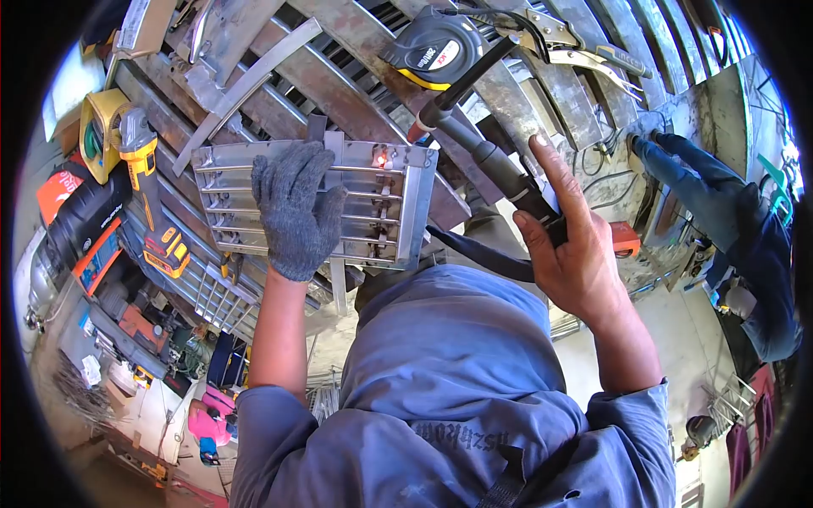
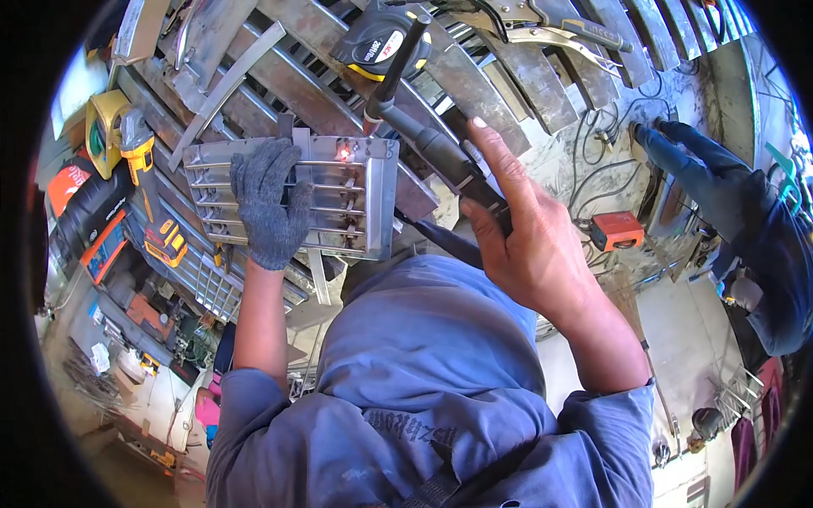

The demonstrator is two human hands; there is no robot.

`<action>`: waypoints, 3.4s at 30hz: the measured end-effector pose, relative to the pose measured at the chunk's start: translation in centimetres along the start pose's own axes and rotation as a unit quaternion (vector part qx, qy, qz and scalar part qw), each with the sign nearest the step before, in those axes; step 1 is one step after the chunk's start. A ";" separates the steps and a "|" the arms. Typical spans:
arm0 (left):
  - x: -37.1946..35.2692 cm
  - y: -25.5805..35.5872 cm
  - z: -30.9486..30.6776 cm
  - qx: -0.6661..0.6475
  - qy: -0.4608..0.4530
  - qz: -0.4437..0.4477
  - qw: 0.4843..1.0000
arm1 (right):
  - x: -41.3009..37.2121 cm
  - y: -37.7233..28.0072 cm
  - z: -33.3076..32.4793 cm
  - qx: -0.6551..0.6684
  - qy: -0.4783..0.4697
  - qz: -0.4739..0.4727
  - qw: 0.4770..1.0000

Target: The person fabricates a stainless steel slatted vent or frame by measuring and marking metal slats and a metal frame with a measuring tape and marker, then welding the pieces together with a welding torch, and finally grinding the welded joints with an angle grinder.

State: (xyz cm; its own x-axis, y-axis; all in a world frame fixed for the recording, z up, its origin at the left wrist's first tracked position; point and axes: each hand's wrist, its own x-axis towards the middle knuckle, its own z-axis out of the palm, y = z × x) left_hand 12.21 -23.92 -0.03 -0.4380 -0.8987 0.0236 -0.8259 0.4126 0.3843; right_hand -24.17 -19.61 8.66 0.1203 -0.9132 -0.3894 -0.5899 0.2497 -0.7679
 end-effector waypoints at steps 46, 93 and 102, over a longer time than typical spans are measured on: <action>-0.6 -1.8 0.9 -0.022 0.049 0.045 0.998 | 4.3 -7.4 0.3 -0.155 -0.075 -0.012 0.985; -0.5 -2.1 1.0 -0.005 0.062 0.074 0.995 | 3.8 -8.6 1.1 -0.231 -0.078 -0.097 0.965; -0.3 -1.8 0.6 -0.002 0.070 0.071 0.995 | 2.2 -8.1 1.9 -0.226 -0.073 -0.089 0.967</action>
State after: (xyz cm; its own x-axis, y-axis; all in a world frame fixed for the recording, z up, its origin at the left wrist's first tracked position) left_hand 13.62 -24.32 -1.28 -0.4966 -0.8431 0.2064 -0.7575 0.5370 0.3713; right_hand -17.60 -23.08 13.05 0.3442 -0.8655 -0.3639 -0.8346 -0.1044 -0.5409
